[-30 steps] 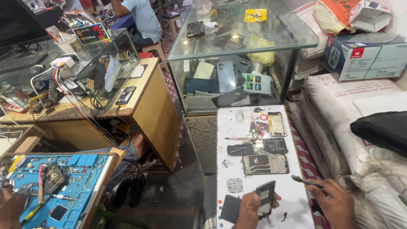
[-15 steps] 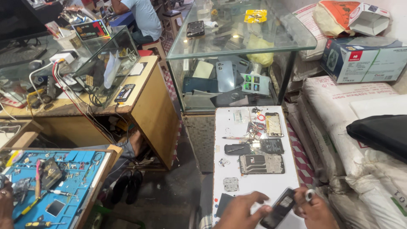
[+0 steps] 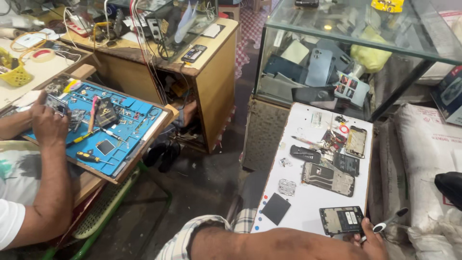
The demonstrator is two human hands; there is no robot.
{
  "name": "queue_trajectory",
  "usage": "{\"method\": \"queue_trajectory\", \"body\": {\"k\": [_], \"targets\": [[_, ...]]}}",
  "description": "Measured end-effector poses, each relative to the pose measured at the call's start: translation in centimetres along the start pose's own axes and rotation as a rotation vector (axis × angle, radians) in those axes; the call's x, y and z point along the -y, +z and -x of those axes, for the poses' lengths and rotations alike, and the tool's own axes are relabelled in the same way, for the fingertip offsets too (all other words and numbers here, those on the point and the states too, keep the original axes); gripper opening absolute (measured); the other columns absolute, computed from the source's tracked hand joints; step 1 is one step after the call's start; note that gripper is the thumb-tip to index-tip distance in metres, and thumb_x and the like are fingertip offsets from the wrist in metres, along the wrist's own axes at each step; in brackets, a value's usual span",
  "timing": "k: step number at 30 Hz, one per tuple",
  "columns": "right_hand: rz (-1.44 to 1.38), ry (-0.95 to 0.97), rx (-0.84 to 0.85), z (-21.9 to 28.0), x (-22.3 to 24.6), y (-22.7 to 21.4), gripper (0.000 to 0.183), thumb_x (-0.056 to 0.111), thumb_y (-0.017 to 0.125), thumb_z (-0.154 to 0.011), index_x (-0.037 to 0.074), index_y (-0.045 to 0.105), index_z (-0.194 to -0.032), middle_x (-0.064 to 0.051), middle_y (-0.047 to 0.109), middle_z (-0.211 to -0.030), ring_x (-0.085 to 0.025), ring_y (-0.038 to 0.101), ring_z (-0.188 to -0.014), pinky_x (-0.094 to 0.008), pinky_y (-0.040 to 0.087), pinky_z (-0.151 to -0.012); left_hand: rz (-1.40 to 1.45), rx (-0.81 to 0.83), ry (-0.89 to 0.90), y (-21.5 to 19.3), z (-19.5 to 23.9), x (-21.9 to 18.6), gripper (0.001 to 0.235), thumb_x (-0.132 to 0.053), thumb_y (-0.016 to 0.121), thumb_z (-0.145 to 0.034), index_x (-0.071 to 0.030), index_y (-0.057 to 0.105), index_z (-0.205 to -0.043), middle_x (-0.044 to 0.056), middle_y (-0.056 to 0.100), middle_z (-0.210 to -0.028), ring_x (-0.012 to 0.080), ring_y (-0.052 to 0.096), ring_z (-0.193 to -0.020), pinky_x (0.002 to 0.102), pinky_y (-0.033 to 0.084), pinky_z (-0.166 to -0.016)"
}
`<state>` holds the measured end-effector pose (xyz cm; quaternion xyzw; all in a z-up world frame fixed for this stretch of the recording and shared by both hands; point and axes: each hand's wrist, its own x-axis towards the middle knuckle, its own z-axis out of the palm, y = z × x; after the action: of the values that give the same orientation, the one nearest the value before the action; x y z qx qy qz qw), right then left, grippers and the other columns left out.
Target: The person uses a prying tool to separate the back cover of a smartphone, then reattaches it and presses along the edges to secure it. The phone is handled repeatedly and placed on a cluttered workbench with other disassembled devices.
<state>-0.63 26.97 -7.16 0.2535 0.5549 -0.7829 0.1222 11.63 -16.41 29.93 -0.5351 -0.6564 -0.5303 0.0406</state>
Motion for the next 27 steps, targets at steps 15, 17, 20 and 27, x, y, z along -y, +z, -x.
{"method": "queue_trajectory", "body": {"k": [15, 17, 20, 27], "targets": [[-0.133, -0.04, 0.106, 3.9, 1.7, -0.2, 0.027, 0.037, 0.061, -0.1, 0.011, 0.058, -0.094, -0.001, 0.048, -0.063, -0.015, 0.041, -0.05, -0.034, 0.034, -0.047, -0.345, -0.886, -0.675, 8.4, 9.6, 13.6, 0.029, -0.006, 0.058, -0.088, -0.002, 0.065, -0.115, 0.018, 0.069, -0.11, 0.0319, 0.069, -0.095, 0.038, 0.055, -0.081], [0.036, -0.09, -0.105, 4.3, 2.1, -1.4, 0.025, 0.034, 0.063, -0.102, 0.01, 0.06, -0.1, -0.002, 0.051, -0.071, -0.015, 0.045, -0.058, -0.034, 0.035, -0.052, -0.417, -0.925, -0.859, 11.0, 13.2, 17.2, 0.036, -0.011, 0.065, -0.091, -0.001, 0.057, -0.125, 0.021, 0.064, -0.121, 0.0384, 0.062, -0.113, 0.045, 0.05, -0.09], [0.172, -0.128, -0.233, 5.1, 1.5, -2.3, 0.027, 0.033, 0.065, -0.102, 0.007, 0.064, -0.109, -0.002, 0.059, -0.084, -0.014, 0.05, -0.068, -0.032, 0.04, -0.06, -0.22, -0.776, -1.149, 15.3, 17.7, 21.0, 0.049, -0.027, 0.066, -0.094, -0.006, 0.048, -0.134, 0.018, 0.07, -0.112, 0.0368, 0.068, -0.107, 0.046, 0.054, -0.09], [0.059, -0.031, -0.132, 6.8, -0.3, -2.2, 0.035, 0.035, 0.066, -0.098, 0.005, 0.067, -0.117, -0.004, 0.065, -0.092, -0.015, 0.052, -0.077, -0.034, 0.042, -0.067, -0.289, -0.755, -1.353, 21.4, 20.6, 27.3, 0.035, -0.041, 0.052, -0.1, -0.015, 0.061, -0.121, 0.015, 0.078, -0.095, 0.0357, 0.074, -0.094, 0.048, 0.054, -0.085]]}}
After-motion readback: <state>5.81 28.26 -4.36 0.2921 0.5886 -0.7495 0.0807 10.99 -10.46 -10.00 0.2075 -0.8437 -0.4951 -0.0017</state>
